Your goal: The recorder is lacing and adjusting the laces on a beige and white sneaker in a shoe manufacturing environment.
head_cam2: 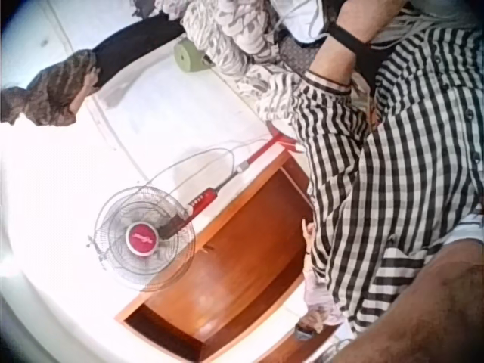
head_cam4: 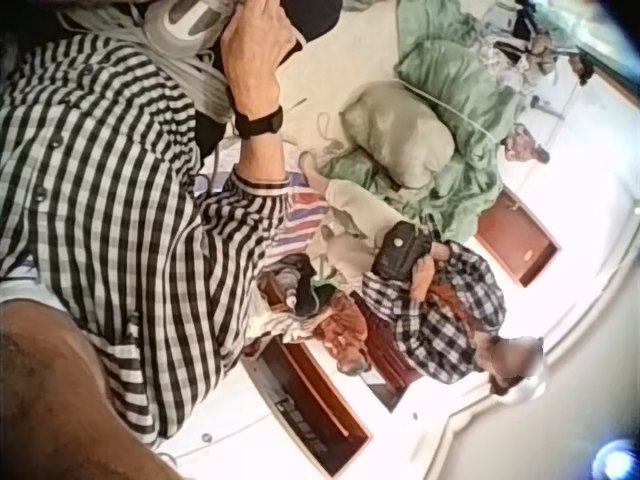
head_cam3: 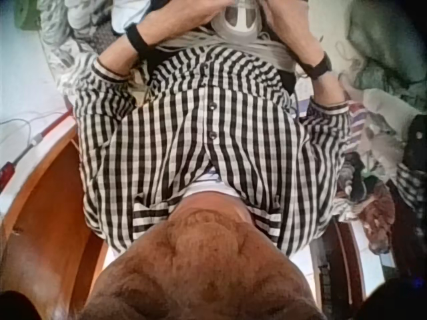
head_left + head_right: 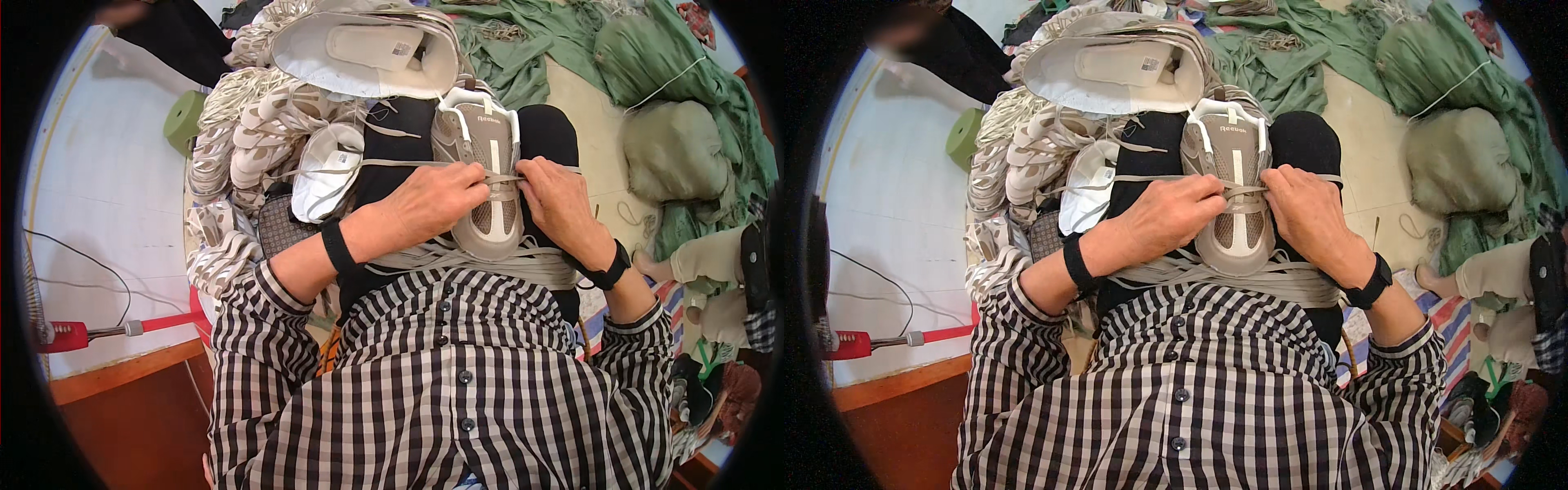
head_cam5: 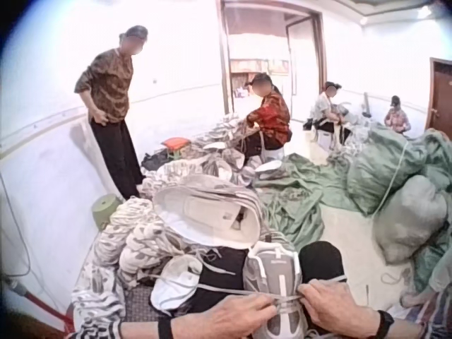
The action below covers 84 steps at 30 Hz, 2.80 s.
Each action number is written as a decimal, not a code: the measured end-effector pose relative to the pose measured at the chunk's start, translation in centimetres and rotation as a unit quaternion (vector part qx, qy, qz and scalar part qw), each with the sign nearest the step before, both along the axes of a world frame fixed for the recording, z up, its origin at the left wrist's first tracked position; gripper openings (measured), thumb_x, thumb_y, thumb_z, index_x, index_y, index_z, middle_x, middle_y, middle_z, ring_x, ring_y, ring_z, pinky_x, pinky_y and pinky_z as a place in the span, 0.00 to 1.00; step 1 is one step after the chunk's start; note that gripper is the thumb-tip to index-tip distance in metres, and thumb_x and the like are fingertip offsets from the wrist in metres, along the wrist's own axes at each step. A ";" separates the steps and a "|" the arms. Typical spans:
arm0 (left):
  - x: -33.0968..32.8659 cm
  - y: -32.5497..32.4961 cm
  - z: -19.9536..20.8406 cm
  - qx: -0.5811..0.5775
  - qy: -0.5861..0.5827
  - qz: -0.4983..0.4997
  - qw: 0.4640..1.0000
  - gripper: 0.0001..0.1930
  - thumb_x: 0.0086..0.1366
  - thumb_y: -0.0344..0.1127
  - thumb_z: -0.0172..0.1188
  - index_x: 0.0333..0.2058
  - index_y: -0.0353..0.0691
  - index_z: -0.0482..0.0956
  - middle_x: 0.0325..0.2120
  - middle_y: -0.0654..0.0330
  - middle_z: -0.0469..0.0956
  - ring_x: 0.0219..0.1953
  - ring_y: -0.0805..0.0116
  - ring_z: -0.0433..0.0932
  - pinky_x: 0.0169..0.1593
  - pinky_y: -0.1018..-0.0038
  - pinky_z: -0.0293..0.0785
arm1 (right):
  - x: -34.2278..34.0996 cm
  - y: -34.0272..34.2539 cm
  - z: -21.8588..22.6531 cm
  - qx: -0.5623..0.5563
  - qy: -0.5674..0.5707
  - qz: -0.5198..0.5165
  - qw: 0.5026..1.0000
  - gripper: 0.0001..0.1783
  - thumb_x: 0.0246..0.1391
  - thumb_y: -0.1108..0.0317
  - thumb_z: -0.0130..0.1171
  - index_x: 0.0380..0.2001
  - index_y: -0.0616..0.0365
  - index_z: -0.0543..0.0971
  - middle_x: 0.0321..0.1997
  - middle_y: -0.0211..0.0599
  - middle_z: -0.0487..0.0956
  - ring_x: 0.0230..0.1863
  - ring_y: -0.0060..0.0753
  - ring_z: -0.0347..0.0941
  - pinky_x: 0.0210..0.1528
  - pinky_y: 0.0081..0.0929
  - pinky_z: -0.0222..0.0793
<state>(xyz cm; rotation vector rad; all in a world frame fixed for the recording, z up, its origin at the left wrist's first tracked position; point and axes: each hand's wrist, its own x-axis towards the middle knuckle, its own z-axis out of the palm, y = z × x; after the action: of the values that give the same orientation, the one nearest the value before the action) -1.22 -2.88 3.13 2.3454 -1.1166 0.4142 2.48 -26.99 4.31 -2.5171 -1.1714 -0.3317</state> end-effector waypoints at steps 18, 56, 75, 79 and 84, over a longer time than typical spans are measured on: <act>-1.1 -3.4 -1.7 -0.145 0.075 0.221 0.962 0.09 0.54 0.23 0.56 0.33 0.37 0.66 0.16 0.50 0.70 0.21 0.47 0.74 0.26 0.59 0.70 | -1.0 -0.7 1.6 0.256 0.599 0.040 0.757 0.09 0.58 0.68 0.56 0.27 0.60 0.79 0.16 0.21 0.67 0.18 0.12 0.59 0.20 0.18 0.53; 0.5 3.9 2.2 -0.128 0.083 0.236 0.960 0.08 0.58 0.23 0.59 0.38 0.36 0.77 0.27 0.57 0.74 0.23 0.70 0.72 0.27 0.74 0.68 | -0.2 -0.3 0.8 -0.009 0.104 -0.029 0.994 0.22 0.50 0.75 0.60 0.50 0.56 0.70 0.43 0.39 0.74 0.39 0.49 0.76 0.37 0.40 0.73; -8.0 -2.5 -1.1 -0.014 0.179 0.073 0.981 0.13 0.53 0.27 0.58 0.38 0.37 0.70 0.34 0.51 0.71 0.35 0.52 0.78 0.29 0.61 0.76 | -1.7 6.1 0.2 -0.095 -0.102 0.065 0.988 0.10 0.36 0.73 0.60 0.26 0.57 0.72 0.29 0.39 0.69 0.34 0.44 0.73 0.35 0.39 0.70; -7.2 -3.2 -1.9 -0.046 0.119 0.043 0.991 0.14 0.50 0.27 0.60 0.36 0.33 0.70 0.34 0.49 0.72 0.35 0.50 0.78 0.30 0.59 0.75 | -1.8 5.8 1.0 -0.144 -0.110 0.055 0.982 0.06 0.40 0.75 0.57 0.25 0.58 0.71 0.28 0.40 0.68 0.33 0.45 0.72 0.35 0.38 0.69; -7.9 -3.3 -3.0 -0.067 0.093 0.056 0.992 0.12 0.49 0.27 0.61 0.33 0.32 0.71 0.32 0.48 0.72 0.31 0.49 0.78 0.30 0.59 0.75 | -2.6 6.7 1.0 -0.206 -0.123 0.050 0.969 0.07 0.42 0.76 0.56 0.26 0.59 0.69 0.30 0.40 0.67 0.35 0.43 0.72 0.36 0.37 0.69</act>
<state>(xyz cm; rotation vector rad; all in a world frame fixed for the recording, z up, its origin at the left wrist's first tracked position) -9.14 -6.22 0.18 2.2822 -0.8478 0.2939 -0.13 -20.27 5.33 -2.8124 -1.6016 -0.4197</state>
